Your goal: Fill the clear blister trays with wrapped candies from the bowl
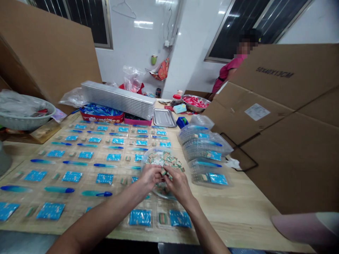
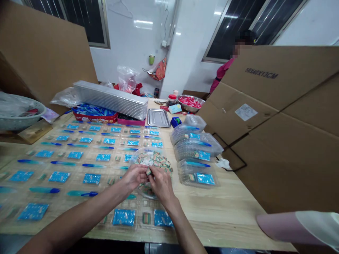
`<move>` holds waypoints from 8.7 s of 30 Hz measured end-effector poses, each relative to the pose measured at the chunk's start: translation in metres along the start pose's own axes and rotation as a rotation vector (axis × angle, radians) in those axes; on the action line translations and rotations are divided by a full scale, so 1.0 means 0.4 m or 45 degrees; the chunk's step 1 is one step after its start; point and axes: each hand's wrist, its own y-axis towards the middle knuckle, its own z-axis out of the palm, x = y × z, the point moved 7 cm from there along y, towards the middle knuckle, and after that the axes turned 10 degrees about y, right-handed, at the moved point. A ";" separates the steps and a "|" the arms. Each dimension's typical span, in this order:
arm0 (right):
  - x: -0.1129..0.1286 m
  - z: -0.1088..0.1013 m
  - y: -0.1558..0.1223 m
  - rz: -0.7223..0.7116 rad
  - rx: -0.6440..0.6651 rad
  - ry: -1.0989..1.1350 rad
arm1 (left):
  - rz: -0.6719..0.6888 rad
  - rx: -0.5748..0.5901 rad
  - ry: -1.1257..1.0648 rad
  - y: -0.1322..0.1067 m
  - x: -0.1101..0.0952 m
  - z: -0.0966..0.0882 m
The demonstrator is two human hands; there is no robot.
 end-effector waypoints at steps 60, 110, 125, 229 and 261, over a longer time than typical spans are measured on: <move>-0.040 -0.026 0.005 0.231 -0.015 0.984 | 1.109 -0.132 1.224 -0.119 -0.133 0.024; 0.283 0.412 0.312 0.025 0.750 0.877 | 0.355 -0.578 -0.281 -0.235 -0.148 -0.467; 0.339 0.725 0.493 -0.216 0.871 0.205 | 0.373 -0.678 -0.393 -0.357 -0.144 -0.629; -0.102 0.033 0.048 0.643 0.054 1.304 | 0.199 -0.034 0.488 0.019 -0.090 -0.033; 0.052 -0.006 0.089 0.215 0.075 0.360 | 0.139 -0.072 0.036 -0.009 -0.083 -0.071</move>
